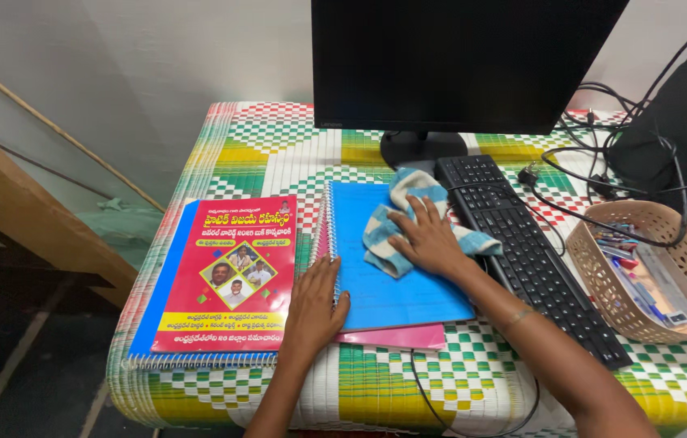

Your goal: The person wipes a patterned desk surface with a cloth, then wipes the covers of several notebooks and a keyboard. The person moves the notebooks aside to clean the surface underneath and returns them after cleaning.

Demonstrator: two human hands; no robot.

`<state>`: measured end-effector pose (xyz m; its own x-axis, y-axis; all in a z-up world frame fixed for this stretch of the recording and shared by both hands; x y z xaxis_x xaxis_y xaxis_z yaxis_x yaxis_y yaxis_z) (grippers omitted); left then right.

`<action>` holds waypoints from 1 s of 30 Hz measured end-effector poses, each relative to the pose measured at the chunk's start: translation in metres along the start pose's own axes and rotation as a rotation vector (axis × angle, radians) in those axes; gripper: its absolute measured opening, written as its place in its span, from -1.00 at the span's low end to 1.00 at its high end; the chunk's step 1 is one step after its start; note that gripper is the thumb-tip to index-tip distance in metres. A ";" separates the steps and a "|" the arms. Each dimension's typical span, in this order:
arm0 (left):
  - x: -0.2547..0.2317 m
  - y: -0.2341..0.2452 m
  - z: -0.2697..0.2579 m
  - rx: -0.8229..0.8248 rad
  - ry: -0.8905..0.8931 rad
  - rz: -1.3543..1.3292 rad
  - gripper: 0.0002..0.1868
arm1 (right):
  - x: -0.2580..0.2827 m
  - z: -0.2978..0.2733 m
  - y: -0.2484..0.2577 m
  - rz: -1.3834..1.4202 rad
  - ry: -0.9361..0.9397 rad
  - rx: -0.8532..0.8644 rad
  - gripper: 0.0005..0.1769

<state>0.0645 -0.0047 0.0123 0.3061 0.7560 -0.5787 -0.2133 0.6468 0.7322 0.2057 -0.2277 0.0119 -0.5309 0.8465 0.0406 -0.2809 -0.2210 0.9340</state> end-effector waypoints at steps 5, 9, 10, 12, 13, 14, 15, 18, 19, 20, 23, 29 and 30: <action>-0.003 0.003 0.000 -0.013 0.009 0.007 -0.28 | 0.024 -0.048 0.040 0.035 0.057 0.050 -0.37; -0.003 0.004 0.000 -0.027 0.012 0.005 -0.25 | 0.053 -0.075 0.073 0.073 0.120 0.082 -0.27; -0.004 0.004 0.000 -0.029 0.009 0.006 -0.25 | 0.060 -0.081 0.081 0.085 0.163 0.051 -0.21; -0.003 0.003 0.000 -0.020 0.015 0.009 -0.24 | 0.071 -0.087 0.084 0.126 0.168 0.135 -0.30; -0.003 0.003 0.000 -0.016 0.016 0.011 -0.24 | 0.075 -0.090 0.082 0.146 0.171 0.176 -0.34; -0.003 0.003 0.001 -0.017 0.014 0.011 -0.24 | 0.080 -0.093 0.080 0.152 0.180 0.206 -0.41; -0.003 0.003 0.002 -0.019 0.013 0.011 -0.24 | 0.083 -0.096 0.078 0.158 0.190 0.236 -0.48; -0.002 0.002 0.001 -0.012 0.017 0.008 -0.25 | 0.083 -0.097 0.076 0.424 0.243 0.260 -0.59; -0.001 0.001 0.001 -0.008 0.019 0.006 -0.25 | 0.082 -0.095 0.077 0.554 0.263 0.256 -0.61; -0.001 0.003 0.001 -0.022 0.005 0.004 -0.26 | 0.075 -0.088 0.080 0.663 0.204 0.201 -0.62; -0.002 0.006 0.001 -0.089 -0.023 0.008 -0.32 | 0.053 -0.069 0.088 0.751 0.023 0.010 -0.55; -0.003 0.012 0.013 -0.120 0.113 0.165 -0.38 | 0.050 -0.072 0.103 0.020 -0.087 -0.178 -0.33; -0.003 0.011 0.018 -0.097 0.154 0.193 -0.36 | 0.051 -0.075 0.103 0.013 -0.088 -0.144 -0.31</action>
<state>0.0779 -0.0018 0.0285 0.1080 0.8680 -0.4847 -0.3441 0.4900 0.8009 0.0895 -0.2437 0.0832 -0.4650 0.8808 0.0890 -0.3894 -0.2938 0.8730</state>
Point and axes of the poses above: each hand's wrist, its own z-axis towards the middle knuckle, its own y-axis out of the back of the hand, x = y × z, the point moved 6 cm from there along z, towards the middle knuckle, and after that the axes turned 5 degrees about -z, right-handed, at the moved point
